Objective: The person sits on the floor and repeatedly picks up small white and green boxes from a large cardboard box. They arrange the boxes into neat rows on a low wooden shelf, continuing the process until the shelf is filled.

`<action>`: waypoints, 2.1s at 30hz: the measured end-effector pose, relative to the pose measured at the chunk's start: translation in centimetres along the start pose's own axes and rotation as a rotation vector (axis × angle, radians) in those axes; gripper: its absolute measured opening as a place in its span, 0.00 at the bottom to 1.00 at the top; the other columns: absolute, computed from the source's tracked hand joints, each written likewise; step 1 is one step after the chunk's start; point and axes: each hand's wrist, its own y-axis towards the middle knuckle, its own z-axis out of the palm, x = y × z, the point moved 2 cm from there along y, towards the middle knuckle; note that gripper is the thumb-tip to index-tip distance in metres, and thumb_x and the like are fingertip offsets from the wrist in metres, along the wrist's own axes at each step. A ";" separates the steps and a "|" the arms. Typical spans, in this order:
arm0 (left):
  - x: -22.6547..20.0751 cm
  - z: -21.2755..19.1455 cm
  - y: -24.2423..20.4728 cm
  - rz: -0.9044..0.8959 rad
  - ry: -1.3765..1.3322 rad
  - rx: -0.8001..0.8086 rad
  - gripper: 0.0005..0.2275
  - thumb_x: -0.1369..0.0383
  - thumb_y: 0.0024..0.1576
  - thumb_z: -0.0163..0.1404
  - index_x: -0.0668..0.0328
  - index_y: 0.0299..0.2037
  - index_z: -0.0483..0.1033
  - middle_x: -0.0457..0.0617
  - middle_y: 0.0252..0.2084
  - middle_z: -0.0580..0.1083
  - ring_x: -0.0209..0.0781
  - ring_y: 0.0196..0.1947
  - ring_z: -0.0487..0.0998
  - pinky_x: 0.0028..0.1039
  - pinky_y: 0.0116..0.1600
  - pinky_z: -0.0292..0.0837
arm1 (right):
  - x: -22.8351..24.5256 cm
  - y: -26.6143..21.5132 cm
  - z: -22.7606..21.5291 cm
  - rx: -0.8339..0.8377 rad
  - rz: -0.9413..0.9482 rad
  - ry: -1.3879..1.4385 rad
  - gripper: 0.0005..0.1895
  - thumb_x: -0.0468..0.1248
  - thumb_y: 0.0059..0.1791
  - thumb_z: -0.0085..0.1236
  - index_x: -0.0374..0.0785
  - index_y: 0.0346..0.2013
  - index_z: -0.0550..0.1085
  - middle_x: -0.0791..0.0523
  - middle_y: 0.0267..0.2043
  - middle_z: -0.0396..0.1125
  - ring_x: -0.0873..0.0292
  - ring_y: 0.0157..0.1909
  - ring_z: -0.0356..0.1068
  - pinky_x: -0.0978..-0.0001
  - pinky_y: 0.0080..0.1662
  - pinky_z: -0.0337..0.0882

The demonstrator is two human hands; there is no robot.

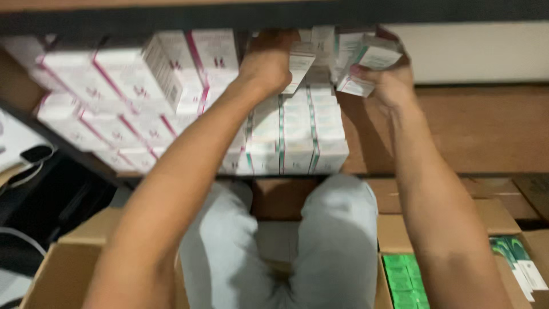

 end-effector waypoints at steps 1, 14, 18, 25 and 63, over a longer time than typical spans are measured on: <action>0.4 1.2 1.2 -0.047 0.049 0.054 0.25 0.78 0.44 0.54 0.56 0.55 0.73 0.63 0.57 0.71 0.63 0.58 0.70 0.46 0.57 0.67 | -1.2 1.4 0.1 -0.015 -0.015 0.070 0.42 0.16 0.37 0.65 0.40 0.63 0.65 0.55 0.56 0.68 0.52 0.61 0.70 0.56 0.57 0.76; 6.1 11.3 6.4 -0.496 0.156 0.214 0.13 0.67 0.69 0.41 0.57 0.59 0.73 0.59 0.61 0.72 0.57 0.63 0.71 0.47 0.65 0.67 | -9.1 10.4 1.6 0.054 0.023 -0.005 0.33 0.20 0.44 0.65 0.36 0.59 0.61 0.50 0.56 0.68 0.52 0.58 0.72 0.60 0.57 0.76; 6.5 12.5 6.4 -0.453 0.127 0.153 0.12 0.67 0.68 0.41 0.57 0.58 0.74 0.59 0.59 0.72 0.57 0.61 0.72 0.47 0.63 0.67 | -10.0 8.0 0.0 0.018 0.116 -0.064 0.32 0.21 0.45 0.64 0.37 0.59 0.60 0.49 0.58 0.68 0.51 0.60 0.71 0.61 0.60 0.75; 7.1 11.0 7.3 -0.418 0.107 0.107 0.11 0.67 0.67 0.43 0.57 0.55 0.75 0.60 0.56 0.73 0.57 0.58 0.73 0.47 0.60 0.68 | -8.3 4.7 2.5 -0.031 -0.119 -0.324 0.33 0.20 0.46 0.64 0.32 0.62 0.59 0.47 0.59 0.63 0.50 0.60 0.66 0.60 0.58 0.72; 7.2 12.2 7.9 -0.379 0.045 0.191 0.07 0.70 0.60 0.49 0.58 0.41 0.81 0.60 0.39 0.78 0.58 0.40 0.80 0.49 0.42 0.74 | -11.4 9.0 3.8 0.164 0.092 -0.951 0.18 0.40 0.56 0.53 0.40 0.60 0.71 0.51 0.64 0.70 0.53 0.69 0.67 0.61 0.68 0.67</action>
